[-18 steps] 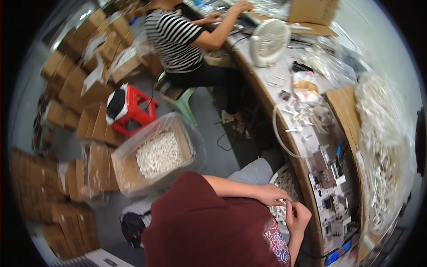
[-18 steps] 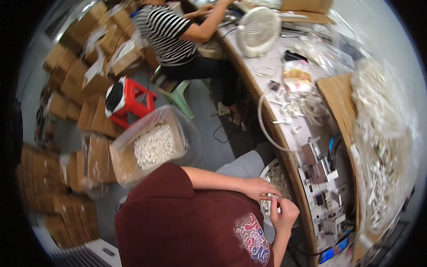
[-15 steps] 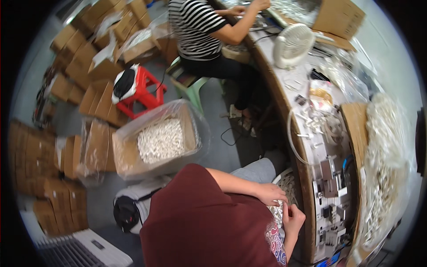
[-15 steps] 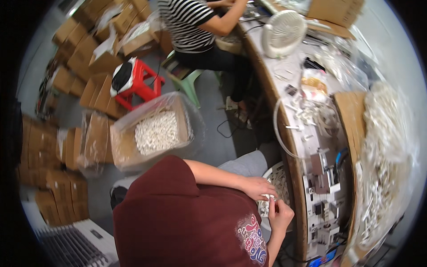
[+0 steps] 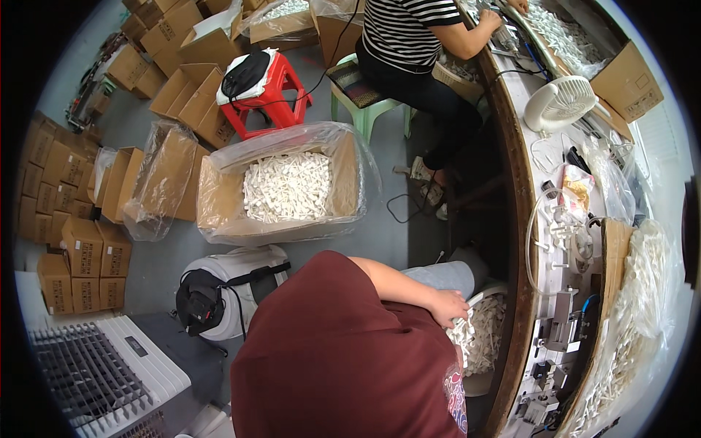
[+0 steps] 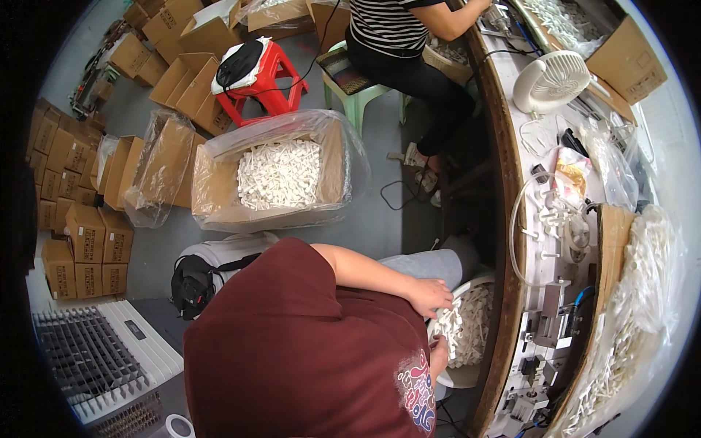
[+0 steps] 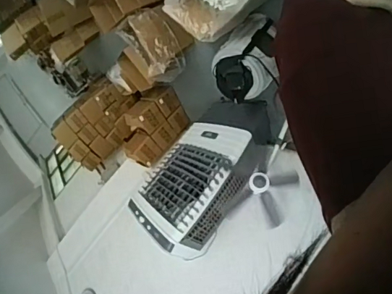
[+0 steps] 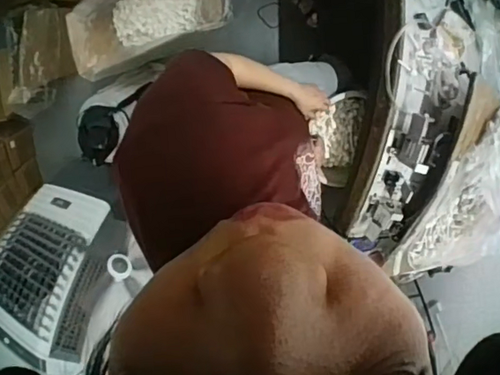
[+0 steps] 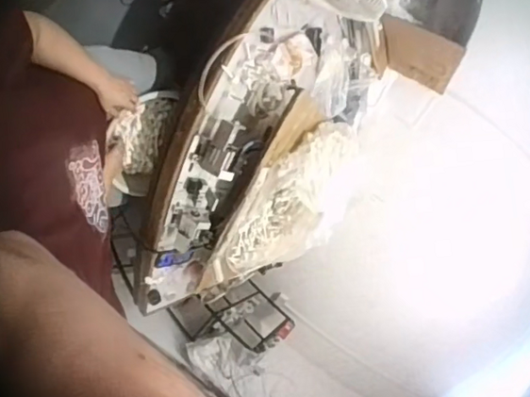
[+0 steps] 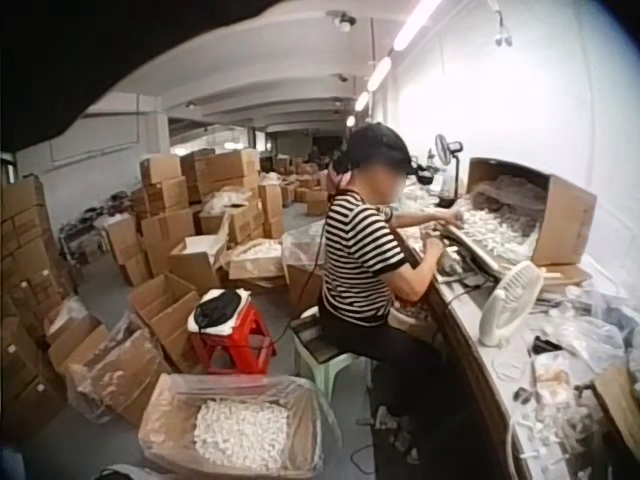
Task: Assembling plastic spray bottle pump components using a mechanical press and manual manipulation.
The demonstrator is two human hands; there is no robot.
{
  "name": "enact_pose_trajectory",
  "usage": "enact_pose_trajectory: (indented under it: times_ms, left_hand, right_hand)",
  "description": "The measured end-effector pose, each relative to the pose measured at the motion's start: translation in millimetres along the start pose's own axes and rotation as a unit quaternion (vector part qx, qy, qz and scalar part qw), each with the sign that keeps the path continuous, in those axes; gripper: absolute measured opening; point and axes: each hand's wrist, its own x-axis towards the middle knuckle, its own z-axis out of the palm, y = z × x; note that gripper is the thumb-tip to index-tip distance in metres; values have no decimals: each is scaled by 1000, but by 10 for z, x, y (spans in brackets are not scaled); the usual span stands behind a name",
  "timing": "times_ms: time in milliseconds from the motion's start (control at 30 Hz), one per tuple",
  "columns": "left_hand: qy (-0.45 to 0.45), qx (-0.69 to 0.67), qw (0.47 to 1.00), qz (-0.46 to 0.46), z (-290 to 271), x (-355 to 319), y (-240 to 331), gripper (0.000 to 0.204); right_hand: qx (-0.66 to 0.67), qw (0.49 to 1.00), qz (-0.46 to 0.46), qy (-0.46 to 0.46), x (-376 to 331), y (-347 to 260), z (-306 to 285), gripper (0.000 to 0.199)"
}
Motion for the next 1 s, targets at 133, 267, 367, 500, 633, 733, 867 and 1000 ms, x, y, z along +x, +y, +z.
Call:
enact_pose_trajectory:
  times_ms: [133, 267, 367, 500, 633, 733, 867, 1000]
  left_hand:
    - [8, 0, 1000, -2, -29, 8, 36, 55]
    - [11, -8, 1000, 1, -48, -21, 47, 59]
    - [10, -14, 1000, -4, -76, -58, 63, 63]
    - [15, -12, 1000, -3, -69, -68, 64, 67]
    - [19, -20, 1000, 7, -42, -50, 41, 68]
    - [15, -14, 1000, 5, -28, -39, 34, 68]
    - [19, -12, 1000, 4, -35, -42, 49, 69]
    - [34, -10, 999, 6, 18, -21, 28, 70]
  right_hand:
    - [-58, 998, -19, 13, 78, 290, 318, 27]
    - [-94, 994, -42, 39, 85, 455, 496, 21]
    - [-101, 993, -53, 39, 148, 675, 601, 18]
    - [-95, 993, -56, 46, 81, 722, 603, 14]
    - [-73, 996, -31, 44, 3, 740, 579, 11]
    - [-70, 996, -25, 58, -11, 866, 668, 15]
    - [-53, 995, -7, 89, -101, 863, 709, 21]
    - [17, 994, -4, 107, -154, 757, 669, 26]
